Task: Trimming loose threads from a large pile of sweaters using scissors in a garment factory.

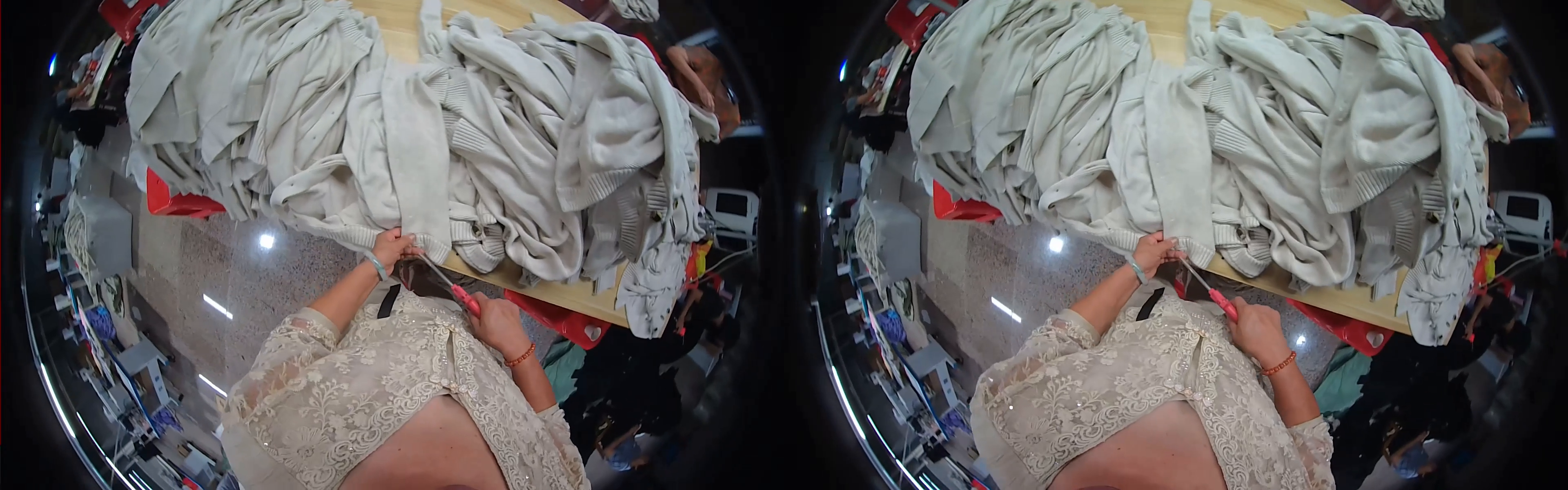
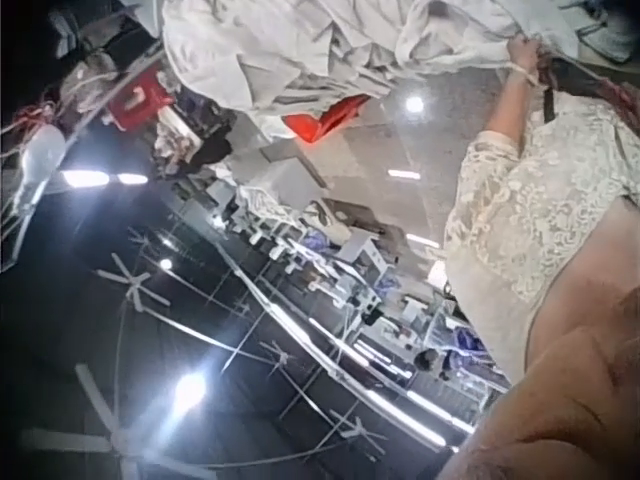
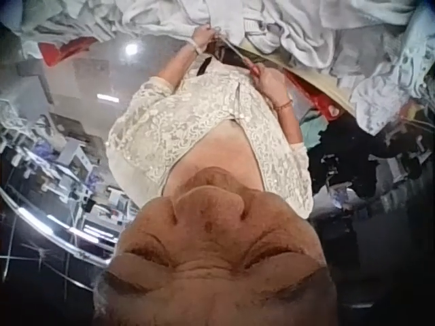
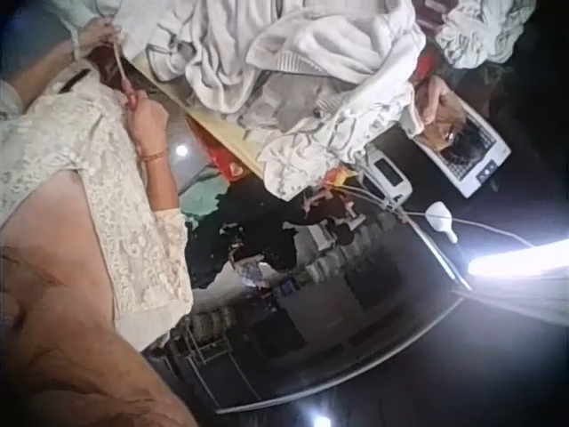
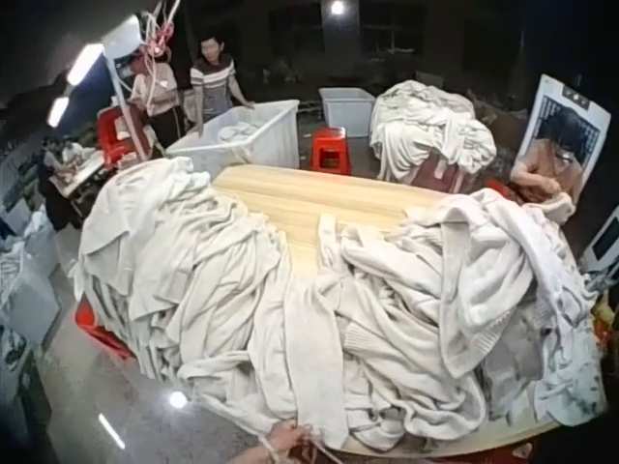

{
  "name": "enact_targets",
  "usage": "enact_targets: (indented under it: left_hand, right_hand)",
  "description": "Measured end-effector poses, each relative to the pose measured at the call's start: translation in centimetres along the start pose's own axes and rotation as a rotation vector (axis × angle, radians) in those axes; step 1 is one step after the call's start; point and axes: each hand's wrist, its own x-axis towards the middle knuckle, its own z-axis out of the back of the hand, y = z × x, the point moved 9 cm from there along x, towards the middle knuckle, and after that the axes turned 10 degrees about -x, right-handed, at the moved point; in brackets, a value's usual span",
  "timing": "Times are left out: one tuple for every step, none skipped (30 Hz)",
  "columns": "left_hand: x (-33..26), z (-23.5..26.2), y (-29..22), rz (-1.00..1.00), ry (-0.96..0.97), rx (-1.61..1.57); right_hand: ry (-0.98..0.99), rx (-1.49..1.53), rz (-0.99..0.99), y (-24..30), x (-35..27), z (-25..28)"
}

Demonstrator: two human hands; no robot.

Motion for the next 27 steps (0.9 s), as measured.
enact_targets:
  left_hand:
    - [-0.6, -0.4, -0.8, -0.033, -0.005, 0.016]
    - [-0.7, 0.6, -0.5, -0.040, -0.021, 0.001]
    - [-0.8, 2.1, -0.9, -0.151, -0.073, 0.058]
    - [-1.3, 2.9, -1.8, -0.258, -0.119, 0.117]
    - [-1.8, 5.3, -2.4, -0.291, -0.311, 0.139]
    - [-3.0, 7.0, -3.4, -0.433, -0.435, 0.081]
    - [-4.6, 8.4, -4.6, -0.577, -0.554, 0.025]
    - [-5.3, 10.4, -5.0, -0.650, -0.639, 0.007]
    - [-5.7, 12.7, -5.3, -0.723, -0.722, -0.010]
    - [-5.8, 14.8, -5.7, -0.734, -0.755, -0.010]
    - [-5.6, 16.9, -6.2, -0.747, -0.783, -0.013]
    - [-6.0, 20.3, -6.2, -0.795, -0.903, 0.011]
    - [-6.2, 20.1, -6.9, -0.799, -0.939, 0.015]
    - [-6.4, 19.2, -8.5, -0.814, -0.967, 0.019]
    - [-7.7, 17.7, -10.0, -0.846, -1.066, 0.169]
    - [-6.0, 19.1, -9.7, -0.817, -0.822, -0.119]
    - [-4.4, 20.1, -9.4, -0.769, -0.559, -0.382]
    - [-4.3, 19.7, -9.4, -0.726, -0.572, -0.440]
    - [-4.5, 18.6, -9.2, -0.676, -0.582, -0.496]
    - [-5.3, 20.3, -9.1, -0.719, -0.653, -0.380]
    - [-5.9, 21.8, -8.8, -0.753, -0.730, -0.266]
    - [-6.6, 21.3, -9.0, -0.806, -0.781, -0.137]
    - [-7.8, 19.8, -9.8, -0.855, -0.835, -0.006]
    - [-8.4, 18.3, -10.1, -0.844, -0.882, 0.110]
    - [-9.3, 17.3, -10.7, -0.859, -0.885, 0.106]
    - [-10.6, 15.8, -12.1, -0.935, -0.913, 0.322]
    - [-11.9, 14.0, -13.1, -1.003, -0.937, 0.542]
  right_hand:
    - [0.029, 0.000, 0.032, 0.4, 0.0, -0.1]
    - [0.038, -0.008, 0.051, 0.5, 0.0, -0.3]
    - [0.016, 0.022, 0.037, 0.3, 0.1, -0.4]
    - [-0.009, 0.051, 0.016, -0.3, 0.2, -0.3]
    - [0.000, 0.043, 0.025, -0.7, 0.4, -0.5]
    - [-0.072, 0.054, -0.010, -1.6, 0.6, -0.1]
    - [-0.150, 0.065, -0.048, -2.3, 0.8, 0.8]
    - [-0.197, 0.074, -0.026, -2.3, 0.9, 1.2]
    - [-0.196, 0.071, -0.019, -2.1, 1.1, 1.5]
    - [-0.200, 0.074, -0.005, -1.7, 1.3, 2.1]
    - [-0.208, 0.074, 0.006, -1.4, 1.2, 2.8]
    - [-0.216, 0.073, 0.034, -0.9, 1.1, 3.1]
    - [-0.208, 0.082, 0.045, -1.2, 0.9, 3.0]
    - [-0.214, 0.091, 0.055, -1.4, 1.2, 3.0]
    - [-0.211, 0.141, 0.066, -2.0, 1.0, 2.2]
    - [-0.195, 0.151, 0.081, -1.8, 1.1, 1.9]
    - [-0.202, 0.105, 0.087, -1.5, 1.3, 1.6]
    - [-0.201, 0.122, 0.078, -1.3, 1.2, 1.8]
    - [-0.223, 0.110, 0.083, -1.5, 1.0, 1.6]
    - [-0.222, 0.098, 0.099, -0.9, 1.0, 1.5]
    - [-0.208, 0.092, 0.097, -0.5, 1.1, 1.1]
    - [-0.221, 0.096, 0.090, -0.7, 1.1, 0.6]
    - [-0.229, 0.103, 0.082, -0.9, 1.1, 0.2]
    - [-0.251, 0.139, 0.095, -0.8, 1.0, 0.4]
    - [-0.261, 0.138, 0.107, -0.5, 1.0, 0.6]
    - [-0.267, 0.141, 0.110, -0.2, 1.0, 0.7]
    - [-0.272, 0.145, 0.115, 0.0, 1.1, 0.8]
